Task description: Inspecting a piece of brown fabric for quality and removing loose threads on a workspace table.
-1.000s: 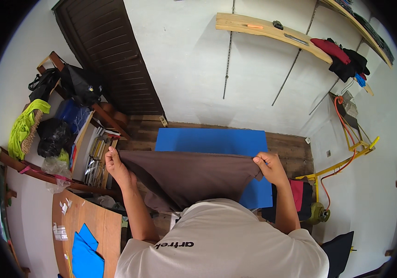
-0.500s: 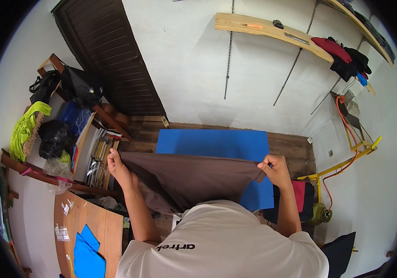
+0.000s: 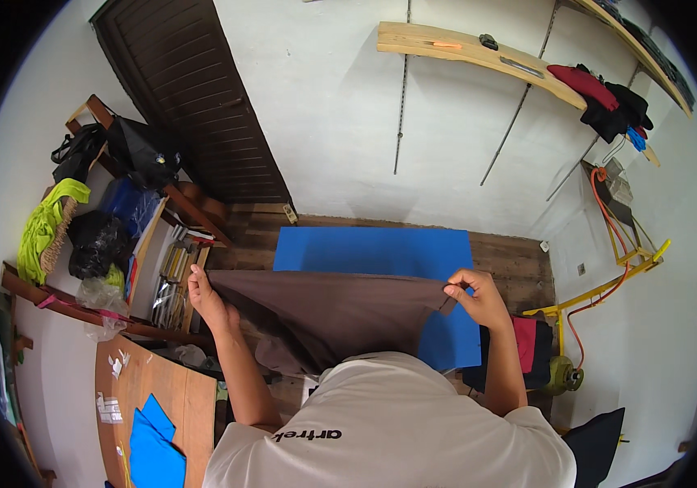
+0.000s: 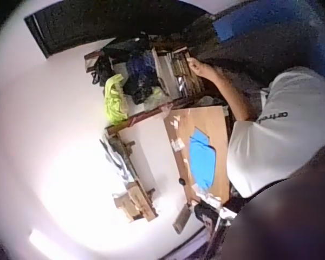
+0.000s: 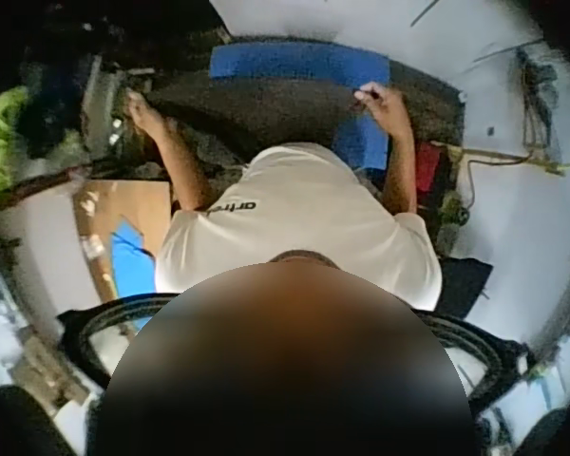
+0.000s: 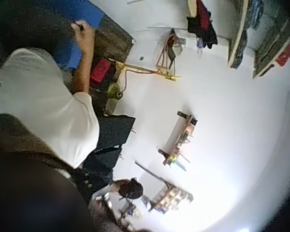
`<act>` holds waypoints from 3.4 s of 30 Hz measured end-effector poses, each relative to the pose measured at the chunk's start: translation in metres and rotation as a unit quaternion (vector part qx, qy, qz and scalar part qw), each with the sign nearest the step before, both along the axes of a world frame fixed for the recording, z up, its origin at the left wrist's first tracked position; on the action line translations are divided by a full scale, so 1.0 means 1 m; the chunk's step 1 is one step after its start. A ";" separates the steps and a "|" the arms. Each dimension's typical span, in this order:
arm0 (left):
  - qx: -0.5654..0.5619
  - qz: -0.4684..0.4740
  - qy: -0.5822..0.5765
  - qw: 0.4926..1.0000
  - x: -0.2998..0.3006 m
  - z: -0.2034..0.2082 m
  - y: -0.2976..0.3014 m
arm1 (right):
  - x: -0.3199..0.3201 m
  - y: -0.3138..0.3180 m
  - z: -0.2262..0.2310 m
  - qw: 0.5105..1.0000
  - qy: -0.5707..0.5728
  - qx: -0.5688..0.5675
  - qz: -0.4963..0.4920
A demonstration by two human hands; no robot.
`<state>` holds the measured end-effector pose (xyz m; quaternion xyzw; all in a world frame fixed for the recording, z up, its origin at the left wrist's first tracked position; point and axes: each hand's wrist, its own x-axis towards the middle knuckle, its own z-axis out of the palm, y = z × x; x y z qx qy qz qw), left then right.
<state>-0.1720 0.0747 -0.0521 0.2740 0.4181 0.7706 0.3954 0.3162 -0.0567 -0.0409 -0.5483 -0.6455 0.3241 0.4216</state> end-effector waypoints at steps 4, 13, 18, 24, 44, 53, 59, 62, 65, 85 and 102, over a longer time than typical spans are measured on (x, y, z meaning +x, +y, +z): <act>0.004 -0.008 -0.008 1.000 -0.002 -0.002 0.000 | -0.001 0.004 -0.002 1.000 -0.020 0.020 -0.006; 0.028 -0.025 0.005 0.999 0.009 -0.003 -0.001 | 0.021 0.011 -0.001 0.993 -0.053 0.089 -0.051; 0.063 -0.004 0.069 0.996 0.025 0.000 -0.005 | 0.032 0.007 -0.002 0.992 -0.044 0.082 -0.080; 0.088 0.013 0.151 0.985 0.041 0.013 -0.009 | 0.051 0.000 -0.025 0.993 -0.016 0.074 -0.095; -0.027 -0.315 0.301 0.900 0.196 -0.028 -0.060 | -0.119 0.043 -0.037 0.985 0.152 -0.015 0.074; -0.020 -0.276 0.262 0.925 0.186 -0.019 -0.064 | -0.138 0.046 -0.037 0.990 0.107 0.085 0.043; 0.014 -0.220 0.324 0.920 0.179 -0.007 -0.062 | -0.148 0.048 -0.028 0.989 0.093 0.110 0.025; 0.030 -0.197 0.328 0.924 0.177 -0.003 -0.061 | -0.147 0.048 -0.026 0.990 0.064 0.124 0.019; 0.025 -0.200 0.304 0.931 0.176 -0.001 -0.061 | -0.150 0.048 -0.023 0.983 0.072 0.171 0.013; 0.034 -0.153 0.279 0.947 0.160 0.016 -0.059 | -0.151 0.036 -0.015 0.988 0.085 0.125 0.027; 0.030 -0.160 0.246 0.955 0.152 0.015 -0.058 | -0.152 0.017 -0.017 0.981 0.103 0.160 0.049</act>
